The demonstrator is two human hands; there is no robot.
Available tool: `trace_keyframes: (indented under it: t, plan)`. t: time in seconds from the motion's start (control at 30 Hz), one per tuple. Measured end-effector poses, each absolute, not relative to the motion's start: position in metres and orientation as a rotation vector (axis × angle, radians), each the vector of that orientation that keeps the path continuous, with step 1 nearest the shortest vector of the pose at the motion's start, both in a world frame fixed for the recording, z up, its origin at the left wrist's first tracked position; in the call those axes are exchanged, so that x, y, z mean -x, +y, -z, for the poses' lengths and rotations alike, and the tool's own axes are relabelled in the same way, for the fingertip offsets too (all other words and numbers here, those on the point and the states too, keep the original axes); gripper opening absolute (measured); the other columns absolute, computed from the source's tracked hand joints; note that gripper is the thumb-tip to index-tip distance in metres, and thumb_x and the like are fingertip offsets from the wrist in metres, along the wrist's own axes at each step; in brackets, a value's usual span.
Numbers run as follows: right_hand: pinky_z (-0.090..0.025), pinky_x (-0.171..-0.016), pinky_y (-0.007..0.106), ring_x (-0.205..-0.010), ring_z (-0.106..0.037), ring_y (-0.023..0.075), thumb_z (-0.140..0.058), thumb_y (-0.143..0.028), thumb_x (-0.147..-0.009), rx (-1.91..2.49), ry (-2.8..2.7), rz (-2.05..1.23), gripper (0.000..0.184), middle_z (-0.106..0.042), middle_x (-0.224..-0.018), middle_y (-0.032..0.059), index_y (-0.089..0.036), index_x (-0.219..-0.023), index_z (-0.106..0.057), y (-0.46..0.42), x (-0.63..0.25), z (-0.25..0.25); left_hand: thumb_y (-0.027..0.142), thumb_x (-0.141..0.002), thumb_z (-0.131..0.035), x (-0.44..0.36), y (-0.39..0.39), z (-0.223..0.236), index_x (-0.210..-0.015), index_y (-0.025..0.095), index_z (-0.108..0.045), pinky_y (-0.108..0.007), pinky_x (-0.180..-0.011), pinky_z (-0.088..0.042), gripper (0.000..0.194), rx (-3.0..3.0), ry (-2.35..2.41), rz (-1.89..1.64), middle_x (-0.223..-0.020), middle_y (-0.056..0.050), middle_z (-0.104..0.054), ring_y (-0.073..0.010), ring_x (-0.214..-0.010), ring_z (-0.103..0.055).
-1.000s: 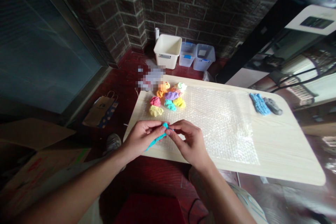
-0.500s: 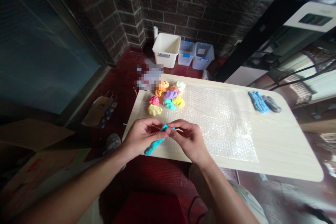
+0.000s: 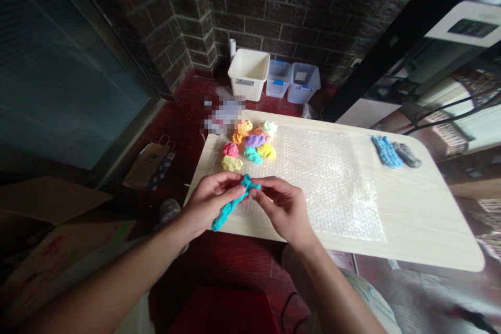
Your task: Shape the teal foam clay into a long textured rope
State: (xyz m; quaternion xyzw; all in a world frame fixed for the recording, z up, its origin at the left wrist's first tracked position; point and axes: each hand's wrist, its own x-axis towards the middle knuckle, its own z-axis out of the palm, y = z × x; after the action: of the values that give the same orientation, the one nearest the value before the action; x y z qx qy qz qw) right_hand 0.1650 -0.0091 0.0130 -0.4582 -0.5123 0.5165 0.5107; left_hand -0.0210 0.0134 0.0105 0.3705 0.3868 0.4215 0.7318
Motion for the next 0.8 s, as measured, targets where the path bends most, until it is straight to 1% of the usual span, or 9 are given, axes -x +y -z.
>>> trace_keyframes:
  t: [0.07, 0.2, 0.3, 0.37, 0.47, 0.57, 0.67, 0.73, 0.8]
  plan:
    - [-0.065, -0.078, 0.035, -0.083, -0.076, 0.0194, -0.082, -0.026, -0.088, 1.127, -1.352, -1.147, 0.018, -0.081, -0.099, 0.0050, -0.028, -0.106, -0.082, -0.010, -0.167, -0.012, 0.034, -0.083, -0.083, 0.022, 0.013, -0.009, -0.105, 0.016, -0.076, -0.026, -0.080, -0.059, 0.030, -0.846, 0.839, -0.899, -0.097, -0.007, -0.077, -0.0141, -0.082, -0.072]
    - [-0.062, -0.078, 0.036, -0.086, -0.076, 0.0204, -0.077, -0.024, -0.093, 1.176, -1.564, -0.965, 0.017, -0.080, -0.098, 0.0058, -0.028, -0.109, -0.081, -0.010, -0.171, -0.011, 0.036, -0.087, -0.080, 0.024, 0.013, -0.006, -0.104, 0.016, -0.077, -0.023, -0.079, -0.056, 0.026, -0.918, 0.806, -0.843, -0.087, -0.005, -0.075, -0.0131, -0.080, -0.070]
    - [-0.062, -0.082, 0.038, -0.090, -0.076, 0.0221, -0.077, -0.023, -0.093, 1.146, -1.680, -0.940, 0.025, -0.079, -0.102, 0.0072, -0.028, -0.118, -0.079, -0.009, -0.173, -0.014, 0.038, -0.087, -0.080, 0.024, 0.014, -0.006, -0.103, 0.015, -0.078, -0.021, -0.074, -0.055, 0.028, -0.885, 0.792, -0.855, -0.086, -0.005, -0.074, -0.0116, -0.075, -0.068]
    - [-0.062, -0.081, 0.037, -0.087, -0.076, 0.0214, -0.077, -0.022, -0.093, 1.126, -1.738, -0.919, 0.029, -0.080, -0.101, 0.0070, -0.028, -0.121, -0.078, -0.008, -0.174, -0.018, 0.038, -0.087, -0.081, 0.025, 0.014, -0.006, -0.101, 0.014, -0.078, -0.020, -0.071, -0.053, 0.029, -0.864, 0.779, -0.848, -0.087, -0.005, -0.074, -0.0105, -0.073, -0.067]
    - [-0.061, -0.077, 0.033, -0.082, -0.077, 0.0194, -0.076, -0.020, -0.093, 1.116, -1.788, -0.843, 0.026, -0.082, -0.094, 0.0052, -0.028, -0.117, -0.080, -0.008, -0.175, -0.023, 0.038, -0.087, -0.080, 0.026, 0.015, -0.008, -0.099, 0.013, -0.077, -0.020, -0.072, -0.053, 0.028, -0.870, 0.750, -0.816, -0.085, -0.005, -0.072, -0.0102, -0.073, -0.066]
    - [-0.061, -0.076, 0.031, -0.081, -0.077, 0.0186, -0.077, -0.019, -0.092, 1.122, -1.773, -0.826, 0.021, -0.082, -0.092, 0.0043, -0.027, -0.111, -0.081, -0.008, -0.176, -0.022, 0.037, -0.087, -0.081, 0.027, 0.016, -0.010, -0.102, 0.013, -0.076, -0.023, -0.075, -0.055, 0.029, -0.873, 0.722, -0.793, -0.088, -0.005, -0.072, -0.0120, -0.076, -0.068]
    - [-0.062, -0.077, 0.032, -0.085, -0.077, 0.0194, -0.079, -0.020, -0.091, 1.146, -1.673, -0.862, 0.022, -0.082, -0.099, 0.0053, -0.027, -0.111, -0.081, -0.009, -0.175, -0.016, 0.035, -0.085, -0.083, 0.028, 0.017, -0.012, -0.107, 0.014, -0.074, -0.027, -0.077, -0.057, 0.032, -0.886, 0.698, -0.784, -0.089, -0.006, -0.073, -0.0136, -0.077, -0.069]
    - [-0.062, -0.078, 0.033, -0.087, -0.077, 0.0202, -0.080, -0.021, -0.090, 1.146, -1.624, -0.875, 0.025, -0.081, -0.104, 0.0062, -0.027, -0.114, -0.079, -0.010, -0.174, -0.013, 0.033, -0.084, -0.083, 0.028, 0.018, -0.014, -0.107, 0.012, -0.074, -0.026, -0.076, -0.056, 0.032, -0.916, 0.698, -0.791, -0.086, -0.006, -0.072, -0.0131, -0.075, -0.068]
    - [-0.062, -0.078, 0.033, -0.086, -0.076, 0.0199, -0.080, -0.020, -0.090, 1.145, -1.633, -0.846, 0.025, -0.082, -0.102, 0.0059, -0.027, -0.114, -0.080, -0.011, -0.174, -0.012, 0.033, -0.085, -0.083, 0.028, 0.018, -0.016, -0.104, 0.011, -0.075, -0.025, -0.075, -0.055, 0.031, -0.940, 0.705, -0.800, -0.083, -0.006, -0.072, -0.0128, -0.074, -0.067]
